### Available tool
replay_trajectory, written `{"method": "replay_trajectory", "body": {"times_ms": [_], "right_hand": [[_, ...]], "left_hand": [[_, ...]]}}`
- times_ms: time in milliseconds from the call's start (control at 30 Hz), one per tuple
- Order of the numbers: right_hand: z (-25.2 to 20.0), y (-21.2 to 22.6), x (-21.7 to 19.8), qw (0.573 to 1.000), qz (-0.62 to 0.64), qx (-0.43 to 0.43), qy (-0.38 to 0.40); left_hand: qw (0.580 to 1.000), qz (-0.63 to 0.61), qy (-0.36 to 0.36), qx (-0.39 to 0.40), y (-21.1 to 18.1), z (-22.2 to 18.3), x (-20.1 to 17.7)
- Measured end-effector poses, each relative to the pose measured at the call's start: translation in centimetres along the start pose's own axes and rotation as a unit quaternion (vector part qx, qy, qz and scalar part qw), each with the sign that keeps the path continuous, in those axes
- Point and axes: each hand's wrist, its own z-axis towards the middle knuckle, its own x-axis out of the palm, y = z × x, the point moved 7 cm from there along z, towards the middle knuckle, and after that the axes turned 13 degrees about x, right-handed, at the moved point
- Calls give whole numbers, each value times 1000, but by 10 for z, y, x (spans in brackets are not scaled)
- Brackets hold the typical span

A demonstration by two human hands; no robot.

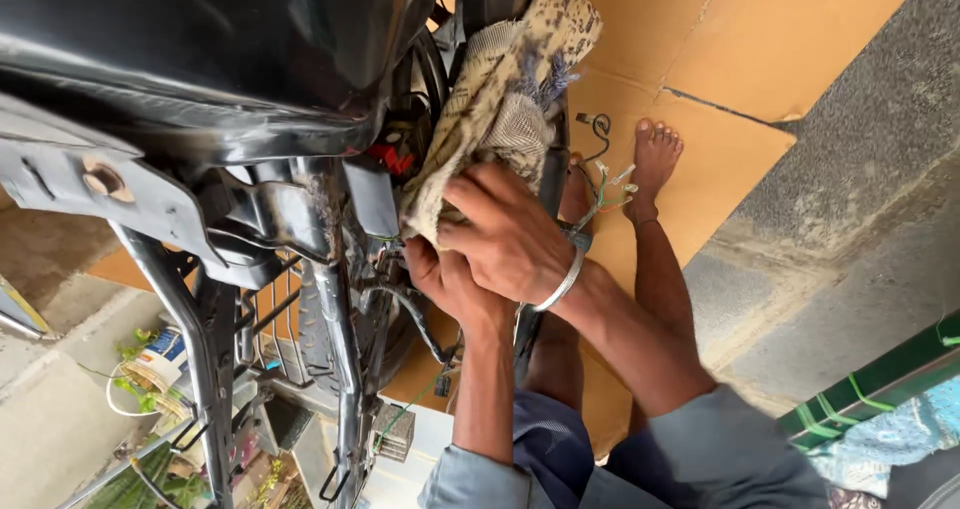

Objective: The person cleans and applies grease or lubricant to the components of a disassembled motorcycle.

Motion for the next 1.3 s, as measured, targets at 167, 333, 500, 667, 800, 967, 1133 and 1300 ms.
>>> {"method": "replay_trajectory", "body": {"times_ms": [167, 333, 500, 667, 800, 967, 1133, 1300], "right_hand": [[9, 5, 13, 975, -193, -75, 82], [16, 16, -7, 957, -231, -147, 100], [5, 11, 0, 947, -263, -127, 137], [16, 14, 14, 925, -344, -149, 67], [26, 17, 30, 902, -399, -94, 136], [22, 9, 50, 835, -509, -53, 205], [15, 0, 40, 909, -403, -28, 108], [8, 7, 21, 909, -412, -58, 8]], "left_hand": [[999, -2, -36, -28, 31, -4, -17], [990, -132, -36, 29, 32, -6, -2], [977, -198, -74, -30, 41, -2, -1], [811, -568, -93, -104, 60, -10, 19], [785, -608, 118, -6, 20, -17, 49], [773, -623, 116, -26, 22, -15, 58], [760, -640, 105, -47, 27, -10, 54], [756, -646, 90, -60, 33, -7, 40]]}}
